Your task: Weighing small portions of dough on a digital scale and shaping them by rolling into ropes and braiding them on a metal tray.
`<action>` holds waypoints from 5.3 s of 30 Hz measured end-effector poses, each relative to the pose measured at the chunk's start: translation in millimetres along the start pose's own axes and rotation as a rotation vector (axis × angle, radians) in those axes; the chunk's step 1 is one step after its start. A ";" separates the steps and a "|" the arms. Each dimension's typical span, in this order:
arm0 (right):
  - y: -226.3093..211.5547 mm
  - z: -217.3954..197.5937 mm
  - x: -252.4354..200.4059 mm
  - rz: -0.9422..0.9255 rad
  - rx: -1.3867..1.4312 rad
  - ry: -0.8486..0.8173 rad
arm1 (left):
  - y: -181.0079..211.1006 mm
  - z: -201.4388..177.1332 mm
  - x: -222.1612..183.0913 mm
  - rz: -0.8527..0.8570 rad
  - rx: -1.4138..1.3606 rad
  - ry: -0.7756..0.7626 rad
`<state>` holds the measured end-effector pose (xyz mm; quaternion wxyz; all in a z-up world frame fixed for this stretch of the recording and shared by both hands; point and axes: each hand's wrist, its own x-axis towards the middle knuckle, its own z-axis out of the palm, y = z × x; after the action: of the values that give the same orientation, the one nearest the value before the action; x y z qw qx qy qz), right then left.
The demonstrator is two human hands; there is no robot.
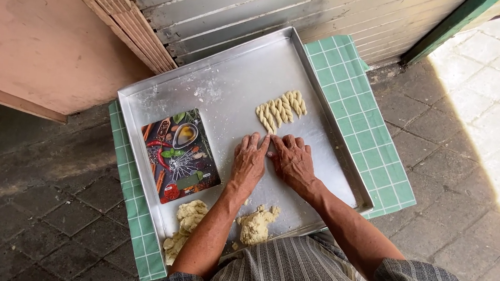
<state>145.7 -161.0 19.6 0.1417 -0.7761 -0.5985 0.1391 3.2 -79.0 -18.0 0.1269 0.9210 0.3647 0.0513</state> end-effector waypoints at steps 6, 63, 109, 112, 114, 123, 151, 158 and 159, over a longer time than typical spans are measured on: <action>-9.7 -7.9 0.3 0.006 -0.016 -0.015 | -0.7 0.0 -5.2 -0.006 -0.057 0.066; -11.5 34.3 51.7 0.263 0.430 0.266 | -23.4 -4.1 -10.8 -0.096 -0.418 0.201; -8.7 3.9 -0.6 0.044 0.502 0.169 | -6.8 -25.4 3.2 0.039 0.043 0.018; -1.7 -1.2 -7.8 0.016 0.515 0.179 | 3.3 -38.1 -4.4 0.038 0.113 0.028; 3.1 -2.1 -10.1 0.003 0.473 0.189 | 7.4 -40.8 -6.8 0.014 0.121 0.024; 16.3 23.7 -0.3 -0.022 0.313 0.179 | -3.9 -17.9 -7.3 0.010 0.063 0.025; -5.3 -33.2 -34.1 -0.107 0.078 -0.192 | -20.8 -13.8 -25.7 -0.012 -0.181 -0.032; -13.4 -49.8 -58.0 -0.208 -0.037 -0.296 | -21.4 -3.2 -43.8 -0.064 -0.310 -0.176; -17.9 -52.5 -63.2 -0.212 -0.035 -0.321 | -19.3 -7.7 -49.2 -0.078 -0.341 -0.257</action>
<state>134.6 -220.6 77.8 0.0449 -0.6790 -0.6940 0.2351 -46.8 -97.6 -15.9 0.3281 0.8704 0.3670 -0.0107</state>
